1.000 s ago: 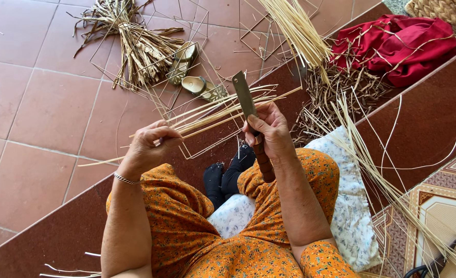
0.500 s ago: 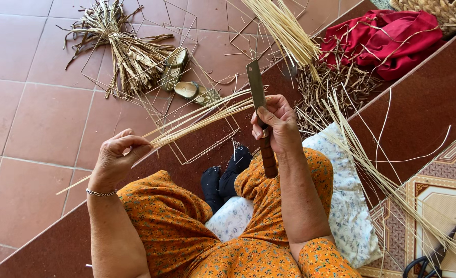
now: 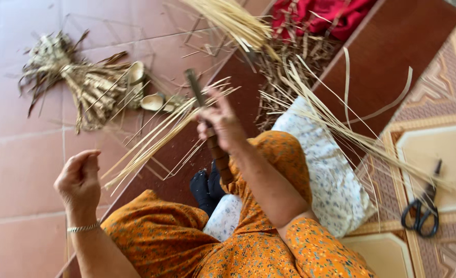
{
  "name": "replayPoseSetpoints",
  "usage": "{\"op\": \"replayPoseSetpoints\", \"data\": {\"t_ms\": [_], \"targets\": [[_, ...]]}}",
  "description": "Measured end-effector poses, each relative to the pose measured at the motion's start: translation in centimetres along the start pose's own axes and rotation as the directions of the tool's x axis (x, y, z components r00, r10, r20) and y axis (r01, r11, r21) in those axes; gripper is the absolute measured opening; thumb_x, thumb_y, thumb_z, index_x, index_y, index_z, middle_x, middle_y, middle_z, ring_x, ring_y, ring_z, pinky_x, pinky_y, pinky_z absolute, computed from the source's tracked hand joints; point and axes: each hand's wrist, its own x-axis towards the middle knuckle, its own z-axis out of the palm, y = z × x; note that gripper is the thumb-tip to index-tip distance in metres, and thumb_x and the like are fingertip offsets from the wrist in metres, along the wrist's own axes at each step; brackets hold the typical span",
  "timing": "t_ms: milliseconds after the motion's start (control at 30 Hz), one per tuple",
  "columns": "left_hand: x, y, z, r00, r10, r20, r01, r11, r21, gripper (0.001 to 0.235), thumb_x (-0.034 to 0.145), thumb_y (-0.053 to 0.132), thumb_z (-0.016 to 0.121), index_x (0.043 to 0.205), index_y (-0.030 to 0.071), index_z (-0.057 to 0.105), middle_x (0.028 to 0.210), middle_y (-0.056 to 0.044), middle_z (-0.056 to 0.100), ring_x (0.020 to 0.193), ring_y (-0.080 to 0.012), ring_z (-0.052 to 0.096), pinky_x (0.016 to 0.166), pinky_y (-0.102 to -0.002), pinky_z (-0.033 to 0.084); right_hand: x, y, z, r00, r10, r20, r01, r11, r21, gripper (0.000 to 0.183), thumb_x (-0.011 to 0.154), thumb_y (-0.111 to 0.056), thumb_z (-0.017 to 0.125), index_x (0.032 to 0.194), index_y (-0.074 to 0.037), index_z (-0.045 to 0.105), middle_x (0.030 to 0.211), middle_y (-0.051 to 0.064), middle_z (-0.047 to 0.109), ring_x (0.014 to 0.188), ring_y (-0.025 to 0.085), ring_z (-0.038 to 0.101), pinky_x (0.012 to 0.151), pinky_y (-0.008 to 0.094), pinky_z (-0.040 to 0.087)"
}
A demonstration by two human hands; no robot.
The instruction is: The person sits on the floor and uses a knife to split dried plant stalks into thin strips. They hold the stalks in one hand and repeatedly draw the knife along them to separate fibers, discarding the resulting strips onto the floor.
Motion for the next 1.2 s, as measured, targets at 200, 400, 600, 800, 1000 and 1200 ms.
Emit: {"op": "replayPoseSetpoints", "data": {"t_ms": [200,400,600,800,1000,1200], "targets": [[2.0,7.9,5.9,0.935,0.327,0.139,-0.343,0.933,0.111,0.009,0.107,-0.002,0.075,0.113,0.004,0.074,0.105,-0.008,0.067,0.091,-0.0113,0.065,0.074,-0.024,0.054,0.5,4.4,0.7,0.988,0.094,0.125,-0.100,0.994,0.039,0.081,0.086,-0.009,0.072,0.153,-0.011,0.027,0.094,0.013,0.068,0.056,0.009,0.058,0.041,0.023,0.052],[4.1,17.2,16.9,0.690,0.518,0.505,-0.582,0.812,-0.037,0.026,0.090,-0.005,0.074,0.112,0.008,0.078,0.092,-0.008,0.065,0.078,-0.0212,0.064,0.067,-0.035,0.052,1.5,8.5,0.4,0.990,0.119,0.080,-0.121,0.992,0.020,0.078,0.085,-0.008,0.073,0.151,-0.007,0.030,0.087,0.012,0.064,0.055,0.009,0.056,0.040,0.023,0.050],[3.1,22.3,28.4,0.365,0.726,0.583,-0.773,0.586,-0.246,0.019,0.087,0.002,0.073,0.104,0.011,0.075,0.096,-0.008,0.064,0.093,-0.0233,0.061,0.078,-0.037,0.055,1.3,9.4,0.9,0.996,0.067,0.060,-0.072,0.993,0.094,0.076,0.082,-0.009,0.074,0.147,-0.005,0.034,0.083,0.008,0.062,0.055,0.008,0.055,0.040,0.023,0.047],[-3.7,26.1,40.7,0.154,0.541,0.827,-0.728,0.627,-0.275,0.027,0.097,0.002,0.062,0.113,0.019,0.075,0.098,-0.006,0.061,0.091,-0.0209,0.055,0.082,-0.032,0.051,-0.7,7.1,1.0,0.995,0.067,0.067,-0.066,0.998,-0.010,0.074,0.086,-0.011,0.074,0.149,-0.001,0.036,0.081,0.007,0.063,0.054,0.007,0.054,0.040,0.023,0.045],[-8.3,31.4,44.9,0.109,0.835,0.540,-0.879,0.335,-0.340,0.054,0.071,0.006,0.064,0.123,0.018,0.071,0.123,-0.016,0.061,0.114,-0.0302,0.054,0.098,-0.056,0.044,-1.4,4.9,0.6,0.991,-0.005,0.135,0.002,1.000,0.023,0.069,0.090,-0.012,0.073,0.146,0.002,0.037,0.082,0.010,0.063,0.053,0.008,0.056,0.040,0.023,0.048],[-4.9,28.7,35.3,0.077,0.791,0.607,-0.794,0.417,-0.442,0.044,0.082,0.003,0.069,0.124,0.016,0.071,0.129,-0.011,0.063,0.127,-0.0261,0.053,0.116,-0.055,0.038,-1.4,4.1,1.1,0.993,0.037,0.110,-0.047,0.995,0.089,0.066,0.089,-0.012,0.073,0.144,-0.002,0.037,0.084,0.009,0.062,0.052,0.007,0.054,0.039,0.022,0.047]]}}
